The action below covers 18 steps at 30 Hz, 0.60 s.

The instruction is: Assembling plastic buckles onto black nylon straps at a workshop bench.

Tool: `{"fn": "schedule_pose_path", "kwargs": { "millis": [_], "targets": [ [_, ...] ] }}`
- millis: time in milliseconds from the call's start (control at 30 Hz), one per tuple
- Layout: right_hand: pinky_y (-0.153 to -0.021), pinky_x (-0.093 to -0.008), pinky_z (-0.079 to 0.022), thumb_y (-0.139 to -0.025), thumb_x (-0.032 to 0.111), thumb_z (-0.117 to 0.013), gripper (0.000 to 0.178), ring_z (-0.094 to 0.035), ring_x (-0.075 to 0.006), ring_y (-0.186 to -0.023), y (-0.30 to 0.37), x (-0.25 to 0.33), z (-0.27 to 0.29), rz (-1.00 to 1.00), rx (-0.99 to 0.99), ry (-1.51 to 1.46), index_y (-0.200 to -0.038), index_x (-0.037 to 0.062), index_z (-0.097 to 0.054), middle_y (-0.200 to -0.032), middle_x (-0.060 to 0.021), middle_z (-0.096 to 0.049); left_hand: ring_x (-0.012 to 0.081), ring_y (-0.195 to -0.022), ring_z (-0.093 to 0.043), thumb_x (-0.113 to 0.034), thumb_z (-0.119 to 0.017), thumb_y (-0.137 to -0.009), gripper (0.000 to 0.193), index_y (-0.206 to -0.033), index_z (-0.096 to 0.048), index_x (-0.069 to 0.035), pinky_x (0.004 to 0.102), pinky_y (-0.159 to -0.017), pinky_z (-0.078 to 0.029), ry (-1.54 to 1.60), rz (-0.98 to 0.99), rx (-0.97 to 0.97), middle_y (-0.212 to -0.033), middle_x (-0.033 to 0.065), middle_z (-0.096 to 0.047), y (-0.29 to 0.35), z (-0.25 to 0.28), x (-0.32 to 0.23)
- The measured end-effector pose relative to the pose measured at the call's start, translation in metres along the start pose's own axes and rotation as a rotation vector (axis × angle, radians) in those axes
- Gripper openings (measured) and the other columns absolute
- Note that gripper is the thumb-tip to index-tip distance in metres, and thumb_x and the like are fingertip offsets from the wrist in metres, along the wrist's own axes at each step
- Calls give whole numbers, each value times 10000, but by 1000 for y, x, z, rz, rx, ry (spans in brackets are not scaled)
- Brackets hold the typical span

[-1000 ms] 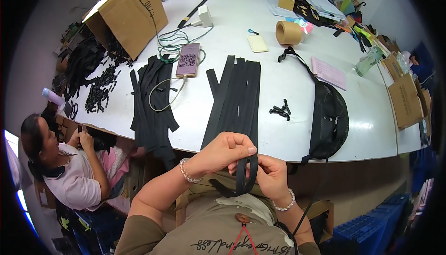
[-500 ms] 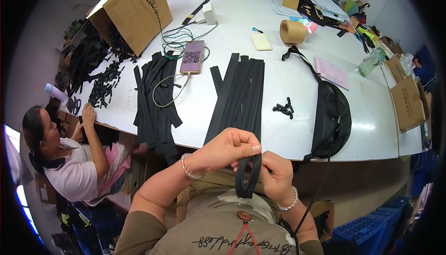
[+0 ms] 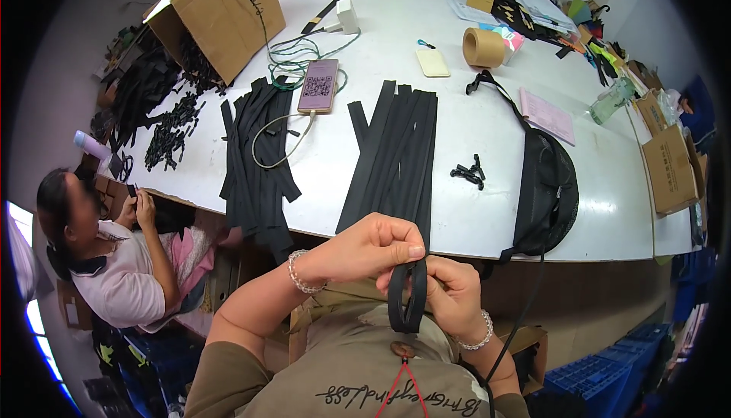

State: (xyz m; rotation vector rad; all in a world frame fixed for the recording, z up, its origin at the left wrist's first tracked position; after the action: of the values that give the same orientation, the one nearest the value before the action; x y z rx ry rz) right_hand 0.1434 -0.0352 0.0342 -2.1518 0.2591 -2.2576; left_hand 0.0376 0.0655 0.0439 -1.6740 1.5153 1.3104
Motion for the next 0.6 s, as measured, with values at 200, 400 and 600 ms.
{"fn": "schedule_pose_path", "kwargs": {
  "millis": [200,400,600],
  "targets": [
    [-510,-272,-427,-850,77,-586,86,-562,-186,-561,-1,3,-1,77,56,152,-841,-2,-618,-663,-74,-561,3,-487,-406,-237,-565,-920,236,-799,-566,-36,161,-425,-321,41,16,-6,-659,-43,-536,1,6,10],
    [-475,-343,-397,-758,43,-610,43,-508,-260,-542,24,34,-29,639,198,386,-772,24,-574,-656,-80,-517,5,-488,-473,-198,-581,-910,190,-810,-584,-37,161,-439,-391,-17,-4,-2,-620,-43,-552,7,6,6],
    [-521,-318,-423,-775,9,-580,59,-525,-266,-561,11,-4,-8,300,189,108,-830,19,-597,-697,-96,-555,36,-522,-516,-230,-530,-937,221,-858,-601,-36,174,-476,-440,76,4,-119,-648,-28,-569,8,22,8]
  ]
}}
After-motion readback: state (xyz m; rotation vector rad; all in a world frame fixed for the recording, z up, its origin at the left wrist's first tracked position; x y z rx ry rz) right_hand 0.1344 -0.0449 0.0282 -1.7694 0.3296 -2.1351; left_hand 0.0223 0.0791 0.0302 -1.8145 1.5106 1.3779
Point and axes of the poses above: each hand's wrist, its own y-axis away from the middle knuckle, its own z-axis out of the back of the hand, x = y × z, the point moved 4 cm from there along -y, towards the middle knuckle
